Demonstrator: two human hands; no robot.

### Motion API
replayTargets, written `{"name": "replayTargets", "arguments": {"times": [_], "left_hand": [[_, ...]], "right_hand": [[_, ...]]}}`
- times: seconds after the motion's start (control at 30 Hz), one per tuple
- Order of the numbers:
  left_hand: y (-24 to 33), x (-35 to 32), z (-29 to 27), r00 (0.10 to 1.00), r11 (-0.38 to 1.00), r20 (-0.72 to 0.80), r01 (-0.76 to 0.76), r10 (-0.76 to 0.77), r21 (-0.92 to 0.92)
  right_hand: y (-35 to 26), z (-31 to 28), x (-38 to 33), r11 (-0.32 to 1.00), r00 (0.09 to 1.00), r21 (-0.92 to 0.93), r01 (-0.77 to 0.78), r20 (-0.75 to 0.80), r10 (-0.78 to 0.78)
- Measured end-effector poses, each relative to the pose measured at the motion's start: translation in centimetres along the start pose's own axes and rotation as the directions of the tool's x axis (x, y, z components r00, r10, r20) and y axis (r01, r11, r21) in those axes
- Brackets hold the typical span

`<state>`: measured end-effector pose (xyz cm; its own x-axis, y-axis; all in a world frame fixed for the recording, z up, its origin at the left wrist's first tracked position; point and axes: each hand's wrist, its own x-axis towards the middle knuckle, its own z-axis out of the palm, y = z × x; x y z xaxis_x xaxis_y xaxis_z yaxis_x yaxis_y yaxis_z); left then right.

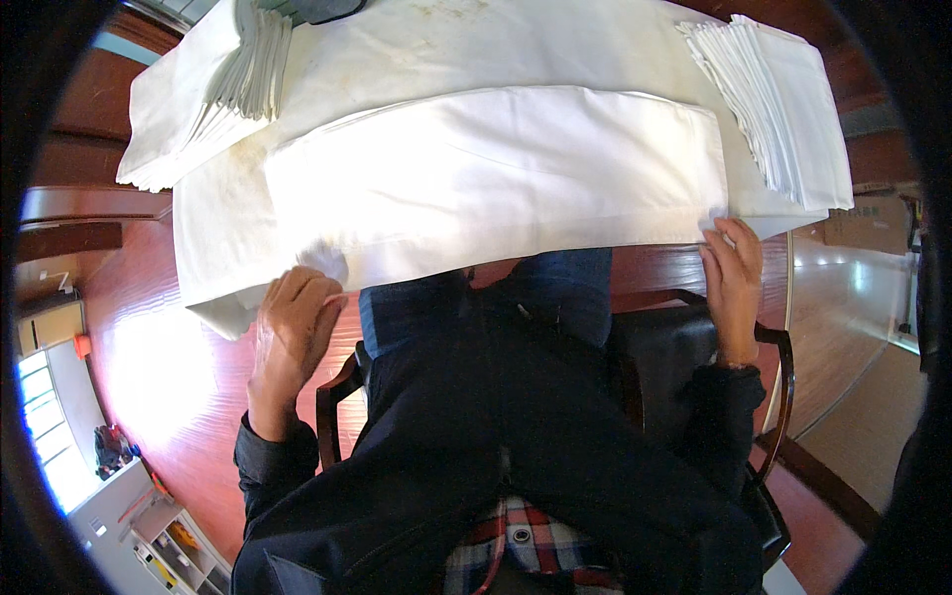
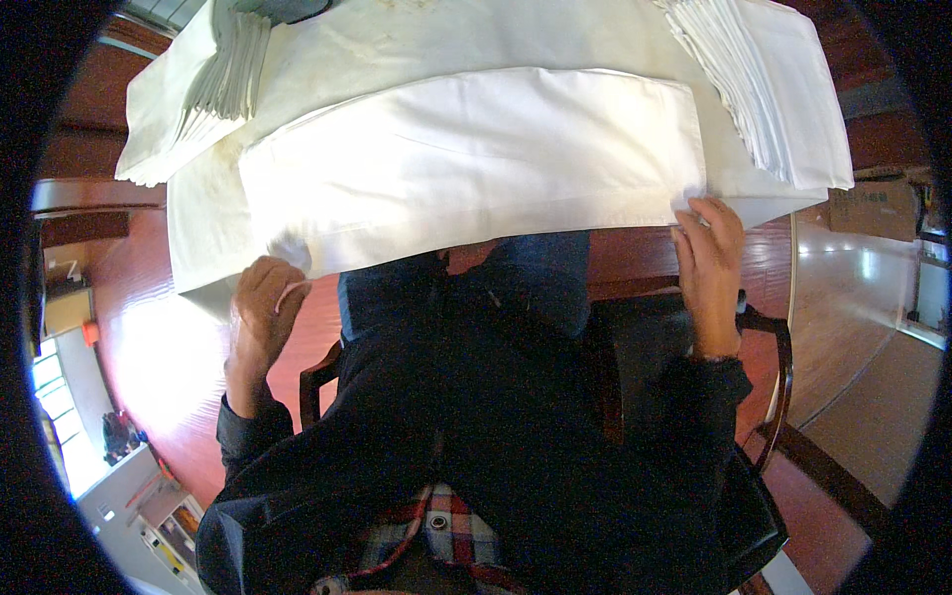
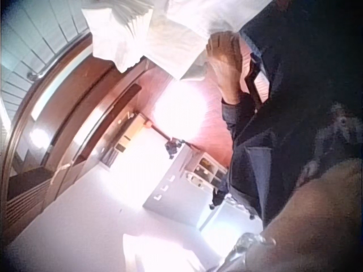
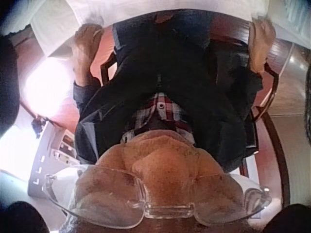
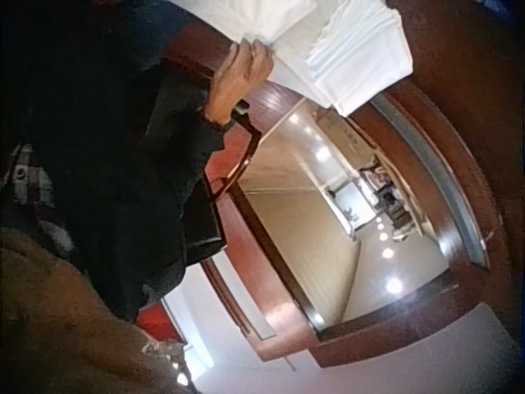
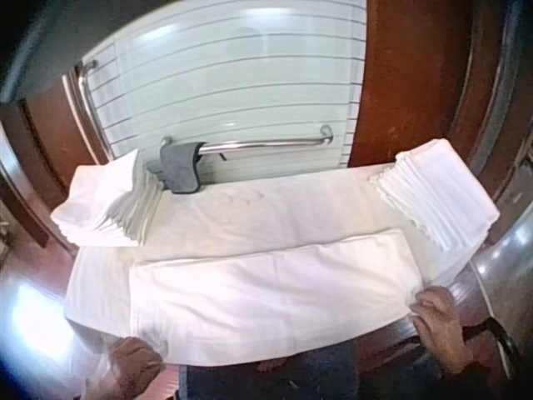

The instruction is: The person folds multiple white cloth items on a table. They smooth each item, fold it in half, then fold it again into a smaller rectangle, and place the finished item on a growing stack to the left.

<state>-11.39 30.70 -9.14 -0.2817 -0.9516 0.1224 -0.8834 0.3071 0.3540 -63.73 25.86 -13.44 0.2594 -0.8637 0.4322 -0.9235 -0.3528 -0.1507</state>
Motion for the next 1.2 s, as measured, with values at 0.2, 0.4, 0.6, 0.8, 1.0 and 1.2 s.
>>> {"name": "replayTargets", "arguments": {"times": [0.2, 0.4, 0.6, 0.8, 1.0, 1.2], "left_hand": [[0.5, -2.9, 5.8, 0.809, 0.423, 0.5, 0.588, -0.309, -0.69], [0.1, -2.9, 9.8, 0.735, -0.376, 0.454, 0.286, -0.504, -0.881], [-1.0, -2.2, 6.9, 0.683, -0.439, 0.483, 0.257, -0.548, -0.861], [0.2, -1.5, 3.8, 0.621, -0.288, 0.424, 0.313, -0.659, -0.905], [-3.1, 2.7, -3.0, 0.758, 0.003, 0.25, 0.315, -0.602, -0.949], [-8.2, 16.2, -11.0, 0.988, 0.018, -0.1, -0.099, -0.119, -0.995]], "right_hand": [[-2.3, 3.2, -4.2, 0.501, 0.737, 0.544, -0.673, 0.434, 0.519], [-2.4, 7.0, -3.8, -0.384, 0.508, 0.779, -0.496, 0.619, 0.599], [-1.4, 4.6, -2.3, -0.355, 0.507, 0.777, -0.52, 0.615, 0.604], [-0.6, 3.5, -0.5, -0.304, 0.442, 0.769, -0.563, 0.591, 0.675], [1.1, -1.4, 5.5, 0.029, 0.672, 0.885, -0.465, 0.331, 0.663], [5.4, -4.6, 18.5, 0.039, 0.795, 0.974, -0.222, 0.158, 0.585]]}}
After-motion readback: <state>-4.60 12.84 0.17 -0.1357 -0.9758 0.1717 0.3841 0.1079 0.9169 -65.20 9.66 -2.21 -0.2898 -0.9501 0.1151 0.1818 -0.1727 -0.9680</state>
